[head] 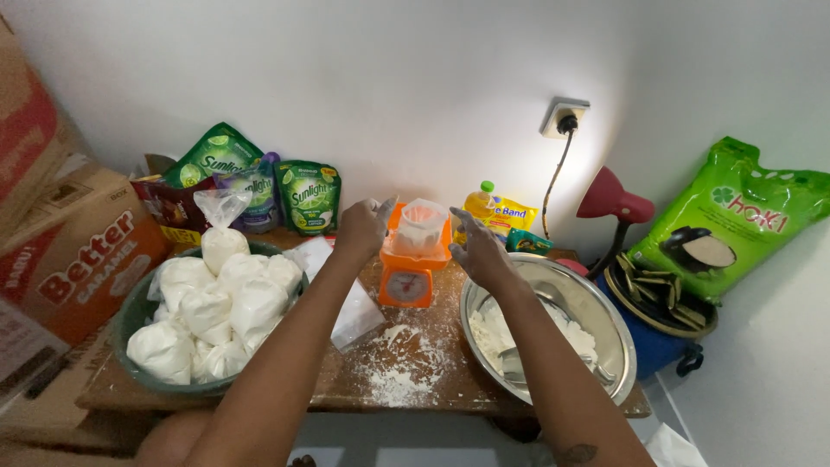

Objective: Measuring flour by scooping it from a large bowl into small plastic bags and weighing each bag on a scale.

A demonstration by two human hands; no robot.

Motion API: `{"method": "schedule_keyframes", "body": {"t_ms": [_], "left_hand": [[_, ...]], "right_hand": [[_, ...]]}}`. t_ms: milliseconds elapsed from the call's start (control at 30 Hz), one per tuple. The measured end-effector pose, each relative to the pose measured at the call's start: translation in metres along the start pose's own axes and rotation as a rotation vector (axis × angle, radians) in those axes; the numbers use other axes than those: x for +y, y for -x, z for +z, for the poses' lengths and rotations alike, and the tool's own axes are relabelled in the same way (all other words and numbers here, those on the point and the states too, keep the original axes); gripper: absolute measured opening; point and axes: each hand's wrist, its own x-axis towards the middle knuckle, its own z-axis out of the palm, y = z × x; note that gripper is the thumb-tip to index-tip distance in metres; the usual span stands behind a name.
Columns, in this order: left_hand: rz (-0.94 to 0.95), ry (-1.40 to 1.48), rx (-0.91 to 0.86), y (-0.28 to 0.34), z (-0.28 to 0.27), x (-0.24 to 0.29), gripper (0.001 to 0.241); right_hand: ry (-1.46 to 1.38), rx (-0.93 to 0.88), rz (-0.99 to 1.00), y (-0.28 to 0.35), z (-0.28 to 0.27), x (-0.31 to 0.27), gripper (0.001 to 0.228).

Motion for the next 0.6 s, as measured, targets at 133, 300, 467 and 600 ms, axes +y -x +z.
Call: {"method": "schedule_keyframes", "body": {"t_ms": [133,300,467,600], "left_hand": [[-0.013,-0.027,-0.022,0.002,-0.003,0.002,0.056],[-0.020,-0.047,-0.014,-0.003,0.000,-0.001,0.056],[-0.004,-0.007,0.002,-0.003,0.001,0.000,0.052],[-0.007,0.001,-0.004,0.001,-0.003,0.010,0.052]], "right_hand": [[0.011,0.001,-0.012,-0.002,0.004,0.000,0.068],[0.014,0.009,-0.013,-0.001,0.000,-0.004,0.067],[0.012,0.003,-0.009,-0.001,0.002,-0.004,0.067],[-0.006,0.031,-0.005,-0.003,0.002,-0.004,0.065]]}}
